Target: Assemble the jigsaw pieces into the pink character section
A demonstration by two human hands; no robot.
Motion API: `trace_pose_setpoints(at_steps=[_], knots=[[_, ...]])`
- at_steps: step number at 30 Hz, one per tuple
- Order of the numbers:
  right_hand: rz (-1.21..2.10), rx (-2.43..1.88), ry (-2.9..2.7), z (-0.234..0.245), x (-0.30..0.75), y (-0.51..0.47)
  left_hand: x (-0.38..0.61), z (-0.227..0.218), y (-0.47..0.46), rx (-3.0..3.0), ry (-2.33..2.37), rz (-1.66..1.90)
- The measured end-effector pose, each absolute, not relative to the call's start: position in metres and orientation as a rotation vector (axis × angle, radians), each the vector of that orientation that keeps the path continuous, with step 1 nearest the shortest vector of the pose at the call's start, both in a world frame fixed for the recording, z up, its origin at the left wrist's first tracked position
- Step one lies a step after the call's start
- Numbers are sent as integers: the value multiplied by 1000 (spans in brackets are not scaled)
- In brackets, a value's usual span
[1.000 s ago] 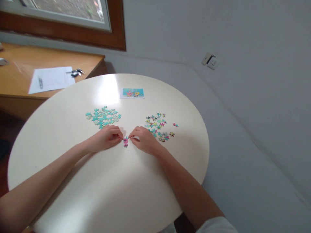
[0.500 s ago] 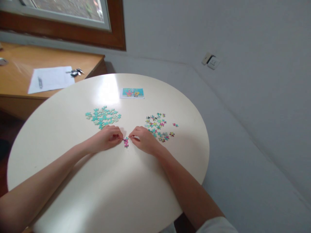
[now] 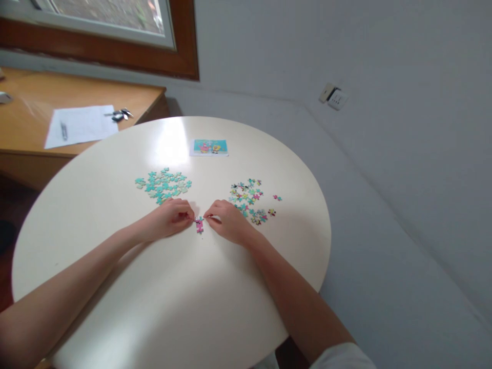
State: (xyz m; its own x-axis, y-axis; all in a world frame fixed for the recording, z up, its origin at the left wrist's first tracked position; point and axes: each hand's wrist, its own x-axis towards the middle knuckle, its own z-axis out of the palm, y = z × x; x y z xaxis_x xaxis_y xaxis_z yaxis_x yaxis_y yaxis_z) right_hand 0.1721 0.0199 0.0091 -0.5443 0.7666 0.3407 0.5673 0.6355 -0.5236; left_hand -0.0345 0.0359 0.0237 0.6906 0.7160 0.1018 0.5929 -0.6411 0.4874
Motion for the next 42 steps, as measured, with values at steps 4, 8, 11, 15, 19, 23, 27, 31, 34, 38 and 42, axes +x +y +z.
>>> trace_pose_setpoints(at_steps=[4, 8, 11, 15, 19, 23, 27, 31, 34, 38, 42], knots=[[474, -1032, -2313, 9, 172, 20, -34, 25, 35, 2460, 1022, 418], [476, -1029, -2310, 9, 172, 19, -34, 25, 35, 2461, 1019, 432], [481, -1038, -2308, 9, 172, 19, -35, 24, 35, 2468, 1011, 440], [491, -1039, -2303, 9, 173, 19, -35, 22, 35, 2477, 1010, 444], [488, -1034, -2296, 10, 174, 20, -35, 24, 35, 2492, 1000, 440], [461, -1052, -2246, 10, 178, 22, -34, 26, 34, 2459, 1004, 461], [440, -1048, -2174, 11, 180, 24, -36, 23, 36, 2470, 971, 490], [404, -1056, -2132, 13, 185, 27, -38, 20, 38, 2482, 975, 489], [371, -1084, -2113, 13, 191, 32, -38, 20, 38, 2467, 1012, 474], [300, -1199, -2027, 10, 207, 41, -38, 22, 37, 2458, 1050, 480], [195, -1437, -1883, 7, 229, 49, -37, 22, 37, 2449, 1025, 500]])
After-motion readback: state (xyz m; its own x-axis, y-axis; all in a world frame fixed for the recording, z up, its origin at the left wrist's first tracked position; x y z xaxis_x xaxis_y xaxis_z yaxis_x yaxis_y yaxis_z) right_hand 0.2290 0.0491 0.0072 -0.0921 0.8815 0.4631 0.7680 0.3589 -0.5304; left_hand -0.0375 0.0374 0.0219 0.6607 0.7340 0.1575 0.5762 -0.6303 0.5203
